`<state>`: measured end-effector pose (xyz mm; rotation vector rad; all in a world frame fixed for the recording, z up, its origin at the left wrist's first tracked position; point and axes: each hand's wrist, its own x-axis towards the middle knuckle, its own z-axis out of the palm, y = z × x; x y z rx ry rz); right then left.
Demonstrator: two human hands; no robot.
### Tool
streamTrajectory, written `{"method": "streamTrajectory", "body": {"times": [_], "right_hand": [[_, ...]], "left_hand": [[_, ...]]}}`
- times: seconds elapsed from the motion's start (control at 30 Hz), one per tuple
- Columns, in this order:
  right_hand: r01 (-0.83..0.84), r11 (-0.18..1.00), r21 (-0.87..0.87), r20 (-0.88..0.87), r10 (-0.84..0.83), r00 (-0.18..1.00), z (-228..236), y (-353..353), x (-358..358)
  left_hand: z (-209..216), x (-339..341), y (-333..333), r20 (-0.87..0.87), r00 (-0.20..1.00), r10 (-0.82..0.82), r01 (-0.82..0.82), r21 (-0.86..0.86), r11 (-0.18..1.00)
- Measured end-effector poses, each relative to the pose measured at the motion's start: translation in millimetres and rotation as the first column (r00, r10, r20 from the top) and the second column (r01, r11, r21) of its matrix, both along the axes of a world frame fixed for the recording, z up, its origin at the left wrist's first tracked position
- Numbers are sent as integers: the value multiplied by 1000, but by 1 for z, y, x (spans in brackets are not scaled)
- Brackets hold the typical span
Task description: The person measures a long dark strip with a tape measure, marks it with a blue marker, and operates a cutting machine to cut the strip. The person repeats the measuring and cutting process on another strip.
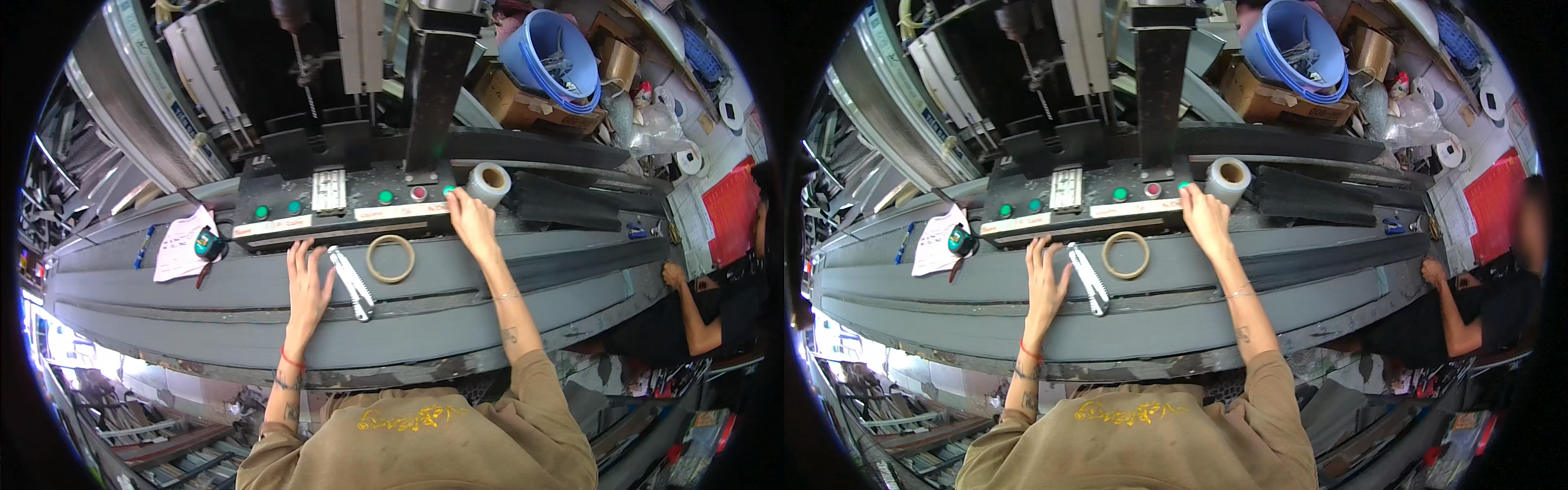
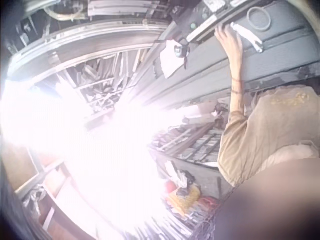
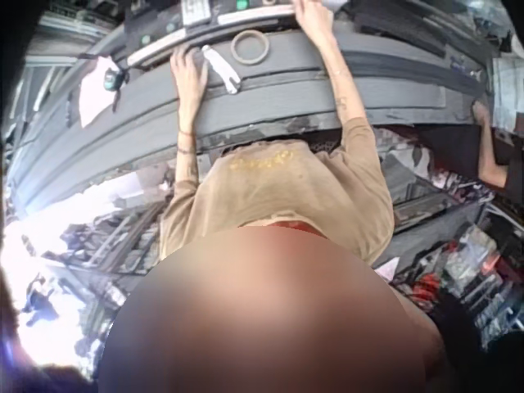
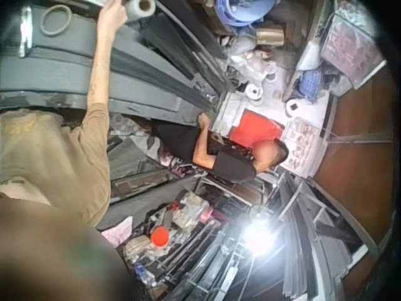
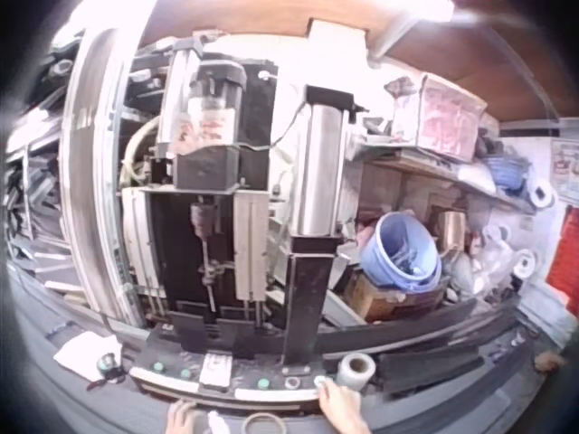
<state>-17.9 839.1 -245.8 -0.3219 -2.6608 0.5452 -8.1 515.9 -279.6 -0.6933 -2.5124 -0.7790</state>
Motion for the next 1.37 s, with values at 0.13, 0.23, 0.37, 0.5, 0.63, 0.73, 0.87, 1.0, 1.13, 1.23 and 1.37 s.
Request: {"method": "streamTrajectory", "body": {"times": [0.13,0.23,0.37,0.5,0.63,0.73,0.87,1.0,1.13,1.23,1.37], "right_hand": [[-142,988,-67,41,145,989,7,15,0],[-307,951,-41,-181,295,938,22,54,0],[-168,951,259,-202,223,954,56,151,-13],[-225,954,198,355,144,924,75,247,-19],[-389,895,218,449,262,854,65,284,-28],[-301,951,77,485,228,844,58,292,-40],[-334,936,109,527,231,818,66,291,-46],[-387,875,290,432,242,869,89,282,-21],[-206,847,490,203,119,972,154,279,53],[-19,754,656,5,22,1000,194,266,122],[177,769,614,-101,-147,984,223,249,208]], "left_hand": [[2,40,56,173,982,-72,42,171,984],[15,48,106,290,926,-244,107,417,903],[37,30,174,437,624,-648,11,824,567],[53,-13,234,346,398,-850,-183,937,297],[51,-64,280,239,298,-924,-531,846,48],[40,-95,305,230,392,-891,-646,758,-88],[34,-117,314,282,426,-859,-643,763,-68],[43,-123,322,280,423,-862,-681,726,-98],[59,-118,327,171,456,-873,-664,719,-206],[67,-115,334,45,561,-826,-627,674,-389],[73,-101,362,-70,468,-881,-633,669,-389]]}}
